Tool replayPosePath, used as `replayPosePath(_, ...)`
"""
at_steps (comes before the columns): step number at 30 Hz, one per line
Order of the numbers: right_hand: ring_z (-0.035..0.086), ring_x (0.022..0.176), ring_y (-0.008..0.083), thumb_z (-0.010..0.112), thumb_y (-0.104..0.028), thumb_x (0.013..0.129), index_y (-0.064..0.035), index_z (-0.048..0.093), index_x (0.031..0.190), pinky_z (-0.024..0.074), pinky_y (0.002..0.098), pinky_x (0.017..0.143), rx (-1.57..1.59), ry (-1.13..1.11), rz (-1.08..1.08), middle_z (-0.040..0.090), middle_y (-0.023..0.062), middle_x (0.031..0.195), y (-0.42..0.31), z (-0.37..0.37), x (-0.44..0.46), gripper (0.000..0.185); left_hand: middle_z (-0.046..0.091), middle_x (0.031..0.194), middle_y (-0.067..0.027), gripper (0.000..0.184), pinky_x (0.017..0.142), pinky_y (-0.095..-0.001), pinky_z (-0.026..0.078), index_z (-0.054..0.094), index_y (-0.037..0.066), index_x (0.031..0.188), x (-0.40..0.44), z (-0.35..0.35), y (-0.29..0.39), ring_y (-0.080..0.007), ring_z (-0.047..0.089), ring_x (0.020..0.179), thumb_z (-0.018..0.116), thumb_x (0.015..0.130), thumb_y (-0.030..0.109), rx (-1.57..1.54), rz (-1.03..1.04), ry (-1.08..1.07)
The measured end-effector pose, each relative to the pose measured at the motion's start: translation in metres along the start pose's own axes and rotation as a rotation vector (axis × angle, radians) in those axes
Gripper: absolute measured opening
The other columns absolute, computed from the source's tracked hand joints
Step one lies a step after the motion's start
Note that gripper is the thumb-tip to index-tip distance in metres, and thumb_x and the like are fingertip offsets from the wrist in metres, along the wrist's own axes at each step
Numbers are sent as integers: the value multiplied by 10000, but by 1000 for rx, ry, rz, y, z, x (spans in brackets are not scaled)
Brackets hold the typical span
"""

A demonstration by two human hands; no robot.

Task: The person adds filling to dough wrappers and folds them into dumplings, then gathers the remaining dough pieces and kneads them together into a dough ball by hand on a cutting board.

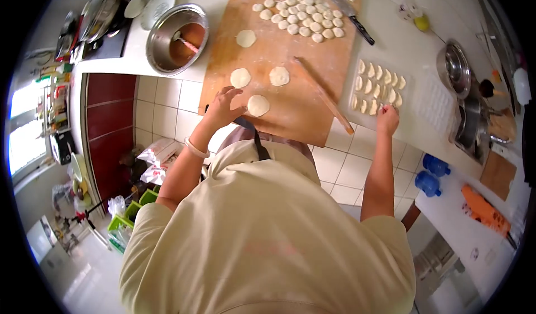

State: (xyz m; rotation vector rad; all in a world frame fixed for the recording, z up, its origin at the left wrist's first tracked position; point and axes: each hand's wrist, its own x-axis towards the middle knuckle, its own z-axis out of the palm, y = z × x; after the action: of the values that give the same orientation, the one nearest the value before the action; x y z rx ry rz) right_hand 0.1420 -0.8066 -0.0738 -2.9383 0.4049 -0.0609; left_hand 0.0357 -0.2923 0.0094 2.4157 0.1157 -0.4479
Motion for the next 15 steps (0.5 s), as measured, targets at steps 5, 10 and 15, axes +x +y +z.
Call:
replayPosePath(5,617,948,329,675,-171,822,-37,673,1054,486,418,868,363,109,-121,642,148,955,-76,-28,-2,268,520,1279,-210,540,994,-432,429,540,69,1248,19,2,-25,-391,508,1180,720,752,183,60,17,174)
replayPosePath(10,558,1055,325,590,-120,876,-61,618,1171,467,403,891,378,-271,-906,598,145,1115,-291,-40,-64,303,553,1233,-190,502,936,-432,463,564,81,1212,76,5,-23,-372,537,1145,712,741,166,187,-150,256)
replayPosePath(15,528,1144,320,445,-218,973,-57,616,1156,423,442,982,-146,-400,-974,588,138,1184,-337,10,-68,298,663,944,-149,346,818,-412,509,699,118,1072,87,23,-52,-329,631,871,676,733,180,143,-144,186)
